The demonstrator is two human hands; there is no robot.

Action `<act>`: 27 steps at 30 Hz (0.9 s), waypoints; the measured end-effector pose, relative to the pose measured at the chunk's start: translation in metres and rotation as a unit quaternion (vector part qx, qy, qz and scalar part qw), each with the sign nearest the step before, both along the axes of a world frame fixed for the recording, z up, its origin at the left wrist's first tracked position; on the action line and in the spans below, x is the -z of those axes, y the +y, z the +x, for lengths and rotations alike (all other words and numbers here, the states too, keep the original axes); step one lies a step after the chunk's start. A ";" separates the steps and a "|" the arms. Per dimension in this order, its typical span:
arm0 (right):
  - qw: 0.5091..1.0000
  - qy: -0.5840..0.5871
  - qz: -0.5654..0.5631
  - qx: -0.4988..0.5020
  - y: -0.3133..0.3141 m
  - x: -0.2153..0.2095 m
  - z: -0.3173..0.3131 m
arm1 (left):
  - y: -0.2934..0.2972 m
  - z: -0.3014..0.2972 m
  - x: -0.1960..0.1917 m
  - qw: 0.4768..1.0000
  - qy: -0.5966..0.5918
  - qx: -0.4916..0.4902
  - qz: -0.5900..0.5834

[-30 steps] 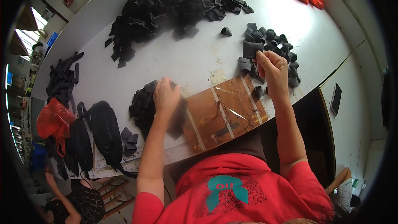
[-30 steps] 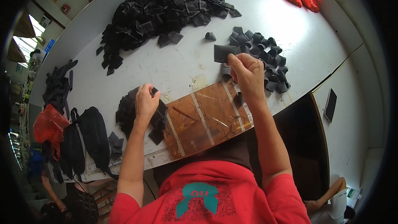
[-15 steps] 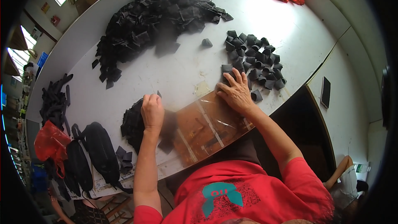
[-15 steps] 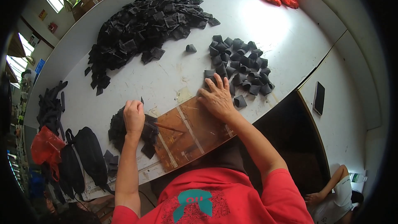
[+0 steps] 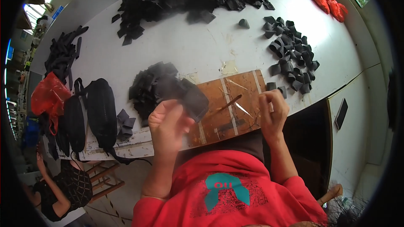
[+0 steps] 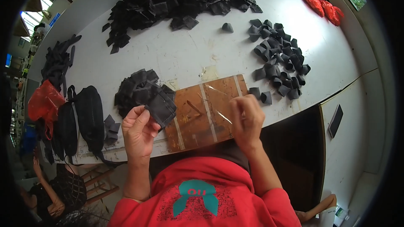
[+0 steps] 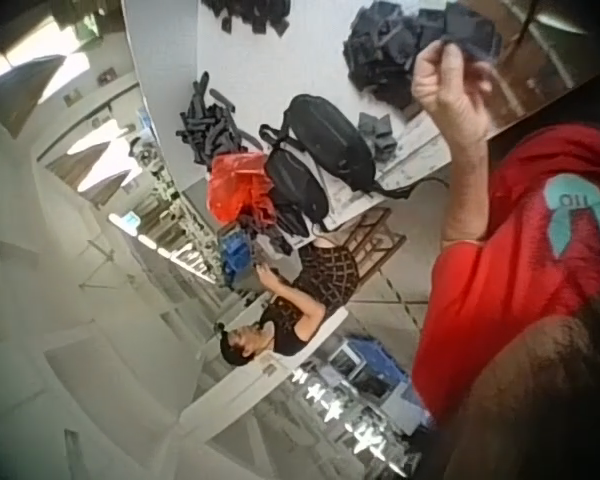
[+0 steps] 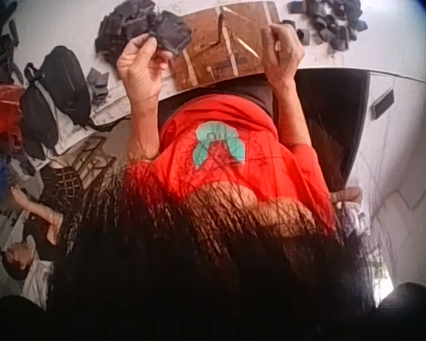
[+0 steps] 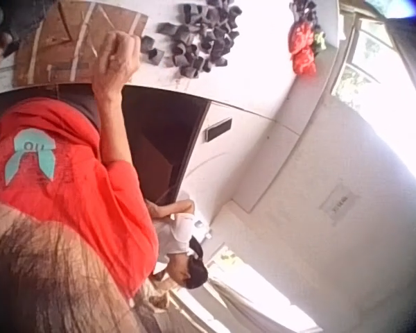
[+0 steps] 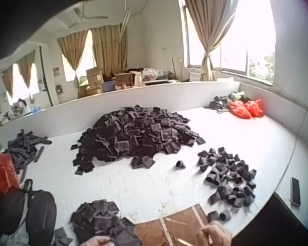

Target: Applying glue to small fabric pieces and folding them together as part of a factory assembly line process.

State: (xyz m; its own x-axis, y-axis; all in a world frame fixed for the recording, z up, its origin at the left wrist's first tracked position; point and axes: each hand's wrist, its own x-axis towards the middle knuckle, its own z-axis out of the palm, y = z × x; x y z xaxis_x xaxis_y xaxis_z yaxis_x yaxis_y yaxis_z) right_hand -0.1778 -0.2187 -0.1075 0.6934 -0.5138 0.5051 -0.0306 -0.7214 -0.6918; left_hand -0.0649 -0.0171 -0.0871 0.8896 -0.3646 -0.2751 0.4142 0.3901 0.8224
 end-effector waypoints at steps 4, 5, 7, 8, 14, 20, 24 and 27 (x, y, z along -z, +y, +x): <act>0.982 0.005 0.055 -0.183 0.051 -0.030 -0.011 | -0.006 -0.029 0.001 0.997 -0.044 0.055 0.045; 0.975 -0.013 0.088 -0.205 0.057 -0.032 -0.007 | -0.007 -0.034 0.003 0.990 -0.094 0.071 0.081; 0.975 -0.017 0.132 -0.180 0.058 -0.036 0.002 | -0.020 -0.043 0.004 0.985 -0.104 0.102 0.093; 0.973 -0.009 0.148 -0.177 0.060 -0.035 0.001 | -0.020 -0.050 0.003 0.985 -0.116 0.100 0.077; 0.985 -0.005 0.111 -0.134 0.064 -0.036 -0.014 | -0.020 -0.060 -0.006 0.963 -0.220 0.119 0.099; 0.993 -0.032 -0.014 -0.111 0.067 -0.025 -0.012 | -0.021 -0.059 0.004 0.869 -0.431 0.072 0.233; 0.990 -0.009 -0.113 -0.079 0.071 -0.020 -0.004 | -0.029 -0.066 0.023 0.806 -0.510 -0.058 0.294; 0.988 0.024 -0.150 -0.036 0.070 -0.013 0.004 | -0.027 -0.062 -0.004 0.987 -0.103 0.020 0.120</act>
